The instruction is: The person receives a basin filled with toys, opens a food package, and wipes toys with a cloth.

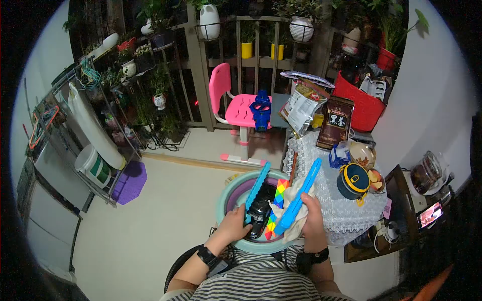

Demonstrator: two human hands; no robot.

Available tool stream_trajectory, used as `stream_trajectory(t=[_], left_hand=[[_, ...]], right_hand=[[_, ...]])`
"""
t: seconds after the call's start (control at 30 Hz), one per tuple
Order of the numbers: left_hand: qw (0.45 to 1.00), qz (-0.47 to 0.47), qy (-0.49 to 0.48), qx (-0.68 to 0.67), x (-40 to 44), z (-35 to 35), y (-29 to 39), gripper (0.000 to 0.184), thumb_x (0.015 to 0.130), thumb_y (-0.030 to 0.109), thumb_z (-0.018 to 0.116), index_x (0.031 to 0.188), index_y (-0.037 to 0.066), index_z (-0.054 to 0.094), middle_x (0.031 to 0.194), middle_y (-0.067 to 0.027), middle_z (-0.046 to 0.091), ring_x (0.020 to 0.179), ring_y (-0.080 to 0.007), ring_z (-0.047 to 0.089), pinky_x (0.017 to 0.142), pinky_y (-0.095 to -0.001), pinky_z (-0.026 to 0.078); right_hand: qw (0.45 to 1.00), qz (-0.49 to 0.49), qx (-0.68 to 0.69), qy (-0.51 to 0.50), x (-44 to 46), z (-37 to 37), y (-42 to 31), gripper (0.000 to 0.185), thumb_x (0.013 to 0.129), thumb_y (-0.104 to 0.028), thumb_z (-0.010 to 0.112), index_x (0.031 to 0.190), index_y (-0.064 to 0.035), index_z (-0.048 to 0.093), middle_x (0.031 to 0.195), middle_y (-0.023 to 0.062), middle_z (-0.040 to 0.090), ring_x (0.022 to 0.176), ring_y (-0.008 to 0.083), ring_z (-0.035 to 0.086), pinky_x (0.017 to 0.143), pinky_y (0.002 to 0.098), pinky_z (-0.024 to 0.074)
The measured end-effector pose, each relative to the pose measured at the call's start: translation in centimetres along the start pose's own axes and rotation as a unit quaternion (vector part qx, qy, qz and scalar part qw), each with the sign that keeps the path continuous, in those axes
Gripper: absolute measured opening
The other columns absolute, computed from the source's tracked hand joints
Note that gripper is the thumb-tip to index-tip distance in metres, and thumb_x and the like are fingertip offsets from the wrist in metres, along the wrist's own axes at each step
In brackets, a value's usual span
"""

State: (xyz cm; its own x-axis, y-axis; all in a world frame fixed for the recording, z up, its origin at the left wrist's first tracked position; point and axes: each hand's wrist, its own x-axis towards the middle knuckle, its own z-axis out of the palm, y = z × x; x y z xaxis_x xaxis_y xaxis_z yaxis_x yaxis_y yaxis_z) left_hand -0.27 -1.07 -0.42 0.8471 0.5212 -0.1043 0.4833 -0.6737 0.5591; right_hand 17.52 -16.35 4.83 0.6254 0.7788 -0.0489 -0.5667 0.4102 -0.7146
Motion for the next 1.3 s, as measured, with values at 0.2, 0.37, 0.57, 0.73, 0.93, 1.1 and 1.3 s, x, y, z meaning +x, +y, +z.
stream_trajectory(t=[0.2,0.37,0.57,0.73,0.93,1.1,1.3], left_hand=[[0.978,0.112,0.128,-0.118,-1.5,-3.7,1.8,0.080,0.076,0.026,0.075,0.137,-0.004,0.034,0.129,-0.0275,0.049,0.124,-0.0388,0.045,0.101,-0.0424,0.040],[0.896,0.204,-0.023,-0.394,-0.5,-4.3,5.1,0.073,0.081,0.022,0.074,0.141,0.004,0.037,0.120,-0.0097,0.058,0.108,-0.0146,0.055,0.092,-0.0293,0.045],[0.802,0.033,-0.034,-0.596,-0.8,-1.8,5.2,0.047,0.085,0.014,0.067,0.127,0.000,0.051,0.106,-0.0052,0.063,0.086,-0.0140,0.061,0.079,-0.0286,0.050],[0.773,0.040,-0.098,-0.626,-1.1,-1.7,4.3,0.053,0.080,0.019,0.073,0.126,0.002,0.051,0.113,-0.0048,0.059,0.105,-0.0139,0.055,0.094,-0.0320,0.043],[0.842,0.195,-0.140,-0.483,-3.0,-1.9,5.0,0.068,0.079,0.013,0.070,0.137,0.003,0.036,0.125,-0.0068,0.051,0.110,-0.0132,0.050,0.093,-0.0292,0.042],[0.801,0.182,-0.164,-0.546,-2.5,-0.5,4.1,0.049,0.078,0.007,0.062,0.125,0.003,0.048,0.096,-0.0048,0.062,0.090,-0.0159,0.059,0.084,-0.0305,0.047],[0.903,0.198,0.091,-0.369,-1.4,0.6,3.8,0.035,0.075,0.011,0.066,0.109,0.006,0.060,0.107,-0.0162,0.064,0.102,-0.0301,0.062,0.087,-0.0373,0.048]], right_hand=[[0.997,-0.066,-0.038,-0.011,0.3,1.0,1.3,0.037,0.086,-0.003,0.060,0.122,-0.0043,0.048,0.103,0.0058,0.060,0.091,0.0164,0.060,0.080,0.0316,0.0510],[0.984,-0.120,-0.129,-0.010,0.1,3.0,3.3,0.042,0.085,0.000,0.064,0.124,-0.0023,0.048,0.108,0.0046,0.058,0.098,0.0135,0.057,0.088,0.0280,0.0459],[0.973,-0.177,-0.121,0.090,0.4,1.7,3.7,0.039,0.093,-0.014,0.056,0.128,0.0004,0.045,0.116,0.0095,0.057,0.102,0.0168,0.056,0.086,0.0298,0.0464],[0.820,-0.326,-0.468,-0.049,-1.5,3.3,2.2,0.039,0.082,-0.015,0.060,0.117,0.0020,0.056,0.123,0.0203,0.053,0.109,0.0339,0.054,0.100,0.0434,0.0380],[0.667,-0.405,-0.598,-0.183,-0.4,5.3,1.0,0.029,0.076,-0.020,0.067,0.100,-0.0024,0.065,0.100,0.0183,0.064,0.100,0.0380,0.057,0.095,0.0496,0.0393],[0.656,-0.422,-0.625,-0.021,0.6,3.7,0.8,0.026,0.073,-0.019,0.070,0.094,-0.0041,0.067,0.094,0.0161,0.065,0.094,0.0367,0.059,0.091,0.0483,0.0422],[0.658,-0.441,-0.567,-0.225,-2.3,6.6,2.5,0.039,0.067,-0.030,0.079,0.089,-0.0013,0.067,0.095,0.0146,0.063,0.090,0.0342,0.060,0.082,0.0449,0.0465]])
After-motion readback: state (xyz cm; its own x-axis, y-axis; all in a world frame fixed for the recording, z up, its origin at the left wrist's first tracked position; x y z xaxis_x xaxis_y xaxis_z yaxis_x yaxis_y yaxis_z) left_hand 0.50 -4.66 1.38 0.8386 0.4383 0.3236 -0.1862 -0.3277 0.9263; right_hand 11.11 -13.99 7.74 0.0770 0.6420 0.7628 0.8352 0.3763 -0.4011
